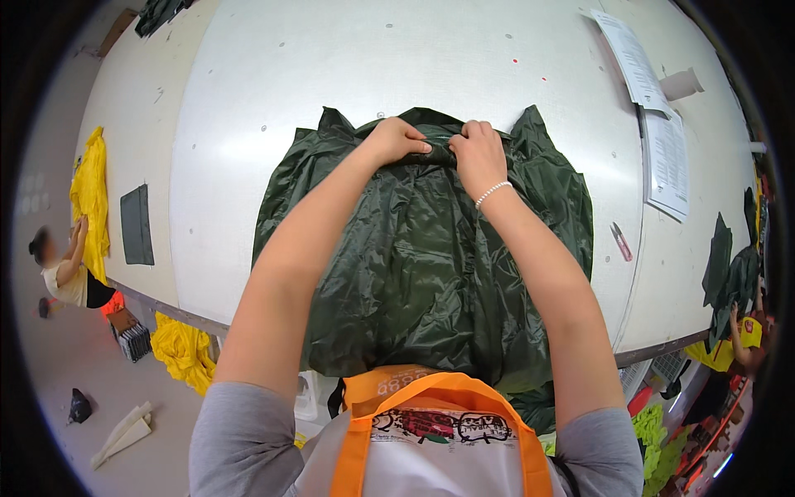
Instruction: The person folds a green jacket on a white table, aligning edges and smoothing the fabric. They fold the jacket into a compact rectangle and place it into a white basket below the table.
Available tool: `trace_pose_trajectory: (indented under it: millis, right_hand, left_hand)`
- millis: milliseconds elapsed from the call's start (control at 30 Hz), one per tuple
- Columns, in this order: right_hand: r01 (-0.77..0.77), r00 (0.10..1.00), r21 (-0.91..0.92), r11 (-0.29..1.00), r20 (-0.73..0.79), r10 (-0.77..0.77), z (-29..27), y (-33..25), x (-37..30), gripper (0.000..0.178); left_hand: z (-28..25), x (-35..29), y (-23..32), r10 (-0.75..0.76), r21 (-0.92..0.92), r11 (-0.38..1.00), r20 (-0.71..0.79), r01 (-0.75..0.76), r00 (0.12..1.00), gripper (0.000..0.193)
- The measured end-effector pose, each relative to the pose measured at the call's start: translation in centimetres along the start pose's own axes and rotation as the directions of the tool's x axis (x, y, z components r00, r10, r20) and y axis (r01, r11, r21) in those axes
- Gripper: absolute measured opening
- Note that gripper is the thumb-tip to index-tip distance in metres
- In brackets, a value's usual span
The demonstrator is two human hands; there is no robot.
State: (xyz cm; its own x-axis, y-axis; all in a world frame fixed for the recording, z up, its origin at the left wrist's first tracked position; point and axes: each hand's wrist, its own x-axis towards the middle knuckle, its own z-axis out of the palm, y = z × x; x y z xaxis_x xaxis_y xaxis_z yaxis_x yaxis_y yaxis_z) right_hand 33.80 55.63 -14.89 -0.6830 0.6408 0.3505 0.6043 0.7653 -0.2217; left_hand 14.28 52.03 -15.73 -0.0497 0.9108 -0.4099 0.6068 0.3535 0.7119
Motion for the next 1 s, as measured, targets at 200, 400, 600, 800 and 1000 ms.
trace_pose_trajectory:
  millis: [200,400,600,800,1000]
  right_hand:
    - [0.061,0.988,-0.254,0.965,0.151,-0.023,0.7,-2.8,-1.0,0.042]
    - [0.066,0.987,-0.232,0.97,0.159,-0.029,1.4,-2.3,-2.2,0.044]
    - [0.019,0.989,-0.17,0.985,0.149,0.007,1.6,-2.3,-2.2,0.045]
    - [0.006,0.975,-0.084,0.996,0.222,0.012,1.4,-1.1,-0.8,0.025]
    - [-0.275,0.838,0.02,0.961,0.495,0.23,1.7,1.3,4.9,0.023]
  left_hand:
    - [-1.0,1.9,1.1,-0.067,0.08,0.995,0.036,0.064,0.997,0.035]
    - [-0.7,2.1,1.1,0.119,0.337,0.941,-0.315,-0.006,0.942,0.03]
    - [-1.5,2.9,-0.2,0.442,0.629,0.742,-0.202,-0.23,0.874,0.019]
    - [-2.9,2.2,0.5,0.551,0.744,0.608,-0.145,-0.277,0.822,0.014]
    - [-5.1,-0.6,0.4,0.765,0.831,0.23,0.167,-0.506,0.622,0.012]
